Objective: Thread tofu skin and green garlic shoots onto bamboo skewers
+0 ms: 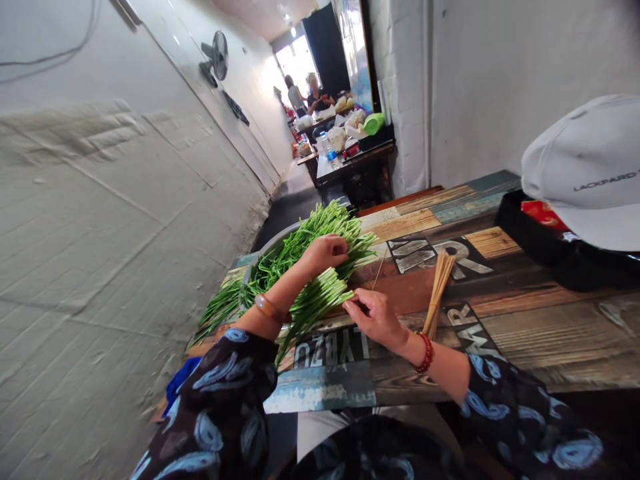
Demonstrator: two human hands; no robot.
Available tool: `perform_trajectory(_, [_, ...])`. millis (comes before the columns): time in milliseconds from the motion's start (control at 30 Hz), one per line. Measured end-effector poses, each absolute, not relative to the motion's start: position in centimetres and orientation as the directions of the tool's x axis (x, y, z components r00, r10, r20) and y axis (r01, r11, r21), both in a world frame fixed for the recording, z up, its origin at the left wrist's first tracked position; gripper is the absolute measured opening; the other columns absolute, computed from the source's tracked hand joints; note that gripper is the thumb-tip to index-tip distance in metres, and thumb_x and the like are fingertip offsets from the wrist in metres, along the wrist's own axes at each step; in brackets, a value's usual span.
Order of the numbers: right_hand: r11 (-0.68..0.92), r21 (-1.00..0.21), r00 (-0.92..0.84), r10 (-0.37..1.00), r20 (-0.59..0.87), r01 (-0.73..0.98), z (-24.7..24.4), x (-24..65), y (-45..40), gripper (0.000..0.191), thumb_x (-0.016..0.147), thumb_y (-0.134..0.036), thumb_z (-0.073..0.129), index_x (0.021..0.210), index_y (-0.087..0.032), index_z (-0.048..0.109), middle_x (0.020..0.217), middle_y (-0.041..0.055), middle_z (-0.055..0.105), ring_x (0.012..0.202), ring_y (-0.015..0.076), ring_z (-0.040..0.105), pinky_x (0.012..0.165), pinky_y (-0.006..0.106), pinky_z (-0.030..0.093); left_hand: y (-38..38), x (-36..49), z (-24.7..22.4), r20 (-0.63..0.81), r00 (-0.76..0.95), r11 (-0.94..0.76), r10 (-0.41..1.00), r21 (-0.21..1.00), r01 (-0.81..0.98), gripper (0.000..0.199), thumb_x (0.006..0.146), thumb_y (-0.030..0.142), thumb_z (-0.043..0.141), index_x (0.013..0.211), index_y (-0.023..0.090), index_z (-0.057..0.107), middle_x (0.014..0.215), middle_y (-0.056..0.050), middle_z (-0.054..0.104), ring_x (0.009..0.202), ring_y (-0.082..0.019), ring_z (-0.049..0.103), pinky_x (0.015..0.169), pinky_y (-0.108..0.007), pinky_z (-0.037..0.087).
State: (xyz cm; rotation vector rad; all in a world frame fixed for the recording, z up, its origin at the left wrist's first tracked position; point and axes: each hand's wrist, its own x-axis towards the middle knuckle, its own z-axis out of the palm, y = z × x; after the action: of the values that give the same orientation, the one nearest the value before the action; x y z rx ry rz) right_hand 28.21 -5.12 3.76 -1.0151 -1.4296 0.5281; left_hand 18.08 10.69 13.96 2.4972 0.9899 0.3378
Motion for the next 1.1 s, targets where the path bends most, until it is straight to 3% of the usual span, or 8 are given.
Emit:
perform_trajectory(133, [0.44, -0.883, 0.114, 0.881, 0.46, 0.162, 4.4, 28.3, -5.4, 0.021, 0.093, -0.029, 0.053, 0.076, -0.022, 0.062, 0.059, -0.0011, 0.058, 0.055, 0.0137, 0.057, 0.054, 0.023, 0.042, 9.8, 15.3, 15.2, 0.097, 0.561, -0.371, 0.822, 0.838, 0.399, 0.02, 0.074, 0.03, 0.07, 0.075, 0.017, 0.055, 0.067, 0.001, 0.062, 0.063, -0.011, 0.057, 0.062, -0.023, 0.043])
perform_trajectory(233, [0.381, -0.919, 0.116, 0.913, 0.391, 0.097, 4.6, 28.4, -5.6, 0.024, 0.095, -0.034, 0.051, 0.079, -0.021, 0.062, 0.057, -0.0016, 0.056, 0.05, 0.0122, 0.053, 0.047, 0.022, 0.039, 8.4, 13.0, 15.9, 0.045, 0.521, -0.2, 0.852, 0.949, 0.245, 0.034, 0.074, 0.039, 0.074, 0.093, 0.016, 0.058, 0.069, -0.001, 0.067, 0.058, -0.011, 0.058, 0.058, -0.023, 0.043])
perform_trajectory(333, [0.37, -0.925, 0.144, 0.914, 0.378, 0.08, 4.7, 28.6, -5.7, 0.026, 0.095, -0.036, 0.052, 0.078, -0.02, 0.062, 0.056, -0.0023, 0.055, 0.046, 0.0108, 0.05, 0.044, 0.022, 0.037, 6.8, 11.7, 16.0, 0.037, 0.484, -0.185, 0.875, 0.947, 0.262, 0.042, 0.071, 0.041, 0.078, 0.099, 0.012, 0.066, 0.069, -0.001, 0.067, 0.055, -0.008, 0.052, 0.054, -0.021, 0.038])
perform_trajectory(600, [0.352, -0.932, 0.149, 0.92, 0.362, 0.091, 4.7, 29.3, -5.7, 0.03, 0.095, -0.042, 0.053, 0.08, -0.019, 0.064, 0.056, -0.0031, 0.052, 0.046, 0.0097, 0.047, 0.044, 0.021, 0.038, 4.4, 12.5, 14.5, 0.102, 0.431, -0.245, 0.896, 0.925, 0.29, 0.033, 0.079, 0.041, 0.071, 0.094, 0.012, 0.077, 0.071, 0.0, 0.062, 0.061, -0.008, 0.046, 0.059, -0.023, 0.035])
perform_trajectory(833, [0.325, -0.942, 0.163, 0.928, 0.335, 0.087, 4.3, 29.5, -5.3, 0.032, 0.095, -0.045, 0.054, 0.08, -0.019, 0.065, 0.055, -0.003, 0.052, 0.045, 0.0098, 0.046, 0.042, 0.021, 0.036, 7.0, 12.7, 14.5, 0.413, 0.319, -0.52, 0.853, 0.728, 0.448, 0.008, 0.074, 0.024, 0.072, 0.074, 0.018, 0.077, 0.086, -0.007, 0.065, 0.086, -0.017, 0.057, 0.075, -0.028, 0.044])
perform_trajectory(900, [0.324, -0.943, 0.166, 0.928, 0.333, 0.079, 4.3, 29.6, -5.2, 0.031, 0.096, -0.044, 0.054, 0.082, -0.019, 0.065, 0.055, -0.0032, 0.052, 0.045, 0.0096, 0.046, 0.041, 0.021, 0.036, 7.3, 12.7, 14.7, 0.387, 0.311, -0.491, 0.868, 0.765, 0.418, 0.01, 0.075, 0.027, 0.072, 0.074, 0.017, 0.076, 0.083, -0.006, 0.065, 0.082, -0.016, 0.057, 0.074, -0.028, 0.044])
perform_trajectory(1000, [0.323, -0.943, 0.178, 0.926, 0.332, 0.077, 4.5, 29.7, -5.1, 0.031, 0.095, -0.044, 0.054, 0.082, -0.019, 0.066, 0.055, -0.0029, 0.053, 0.045, 0.0097, 0.047, 0.041, 0.021, 0.035, 6.9, 12.9, 14.9, 0.204, 0.43, -0.351, 0.879, 0.889, 0.295, 0.023, 0.079, 0.038, 0.071, 0.079, 0.014, 0.075, 0.079, -0.004, 0.068, 0.073, -0.014, 0.056, 0.069, -0.026, 0.043])
perform_trajectory(1100, [0.316, -0.945, 0.192, 0.925, 0.327, 0.085, 4.7, 29.8, -5.1, 0.031, 0.095, -0.045, 0.055, 0.081, -0.019, 0.066, 0.055, -0.0025, 0.054, 0.045, 0.0099, 0.047, 0.041, 0.021, 0.036, 6.0, 13.2, 14.9, 0.089, 0.481, -0.251, 0.872, 0.925, 0.284, 0.03, 0.078, 0.042, 0.072, 0.084, 0.013, 0.077, 0.076, -0.003, 0.069, 0.065, -0.011, 0.051, 0.062, -0.024, 0.038])
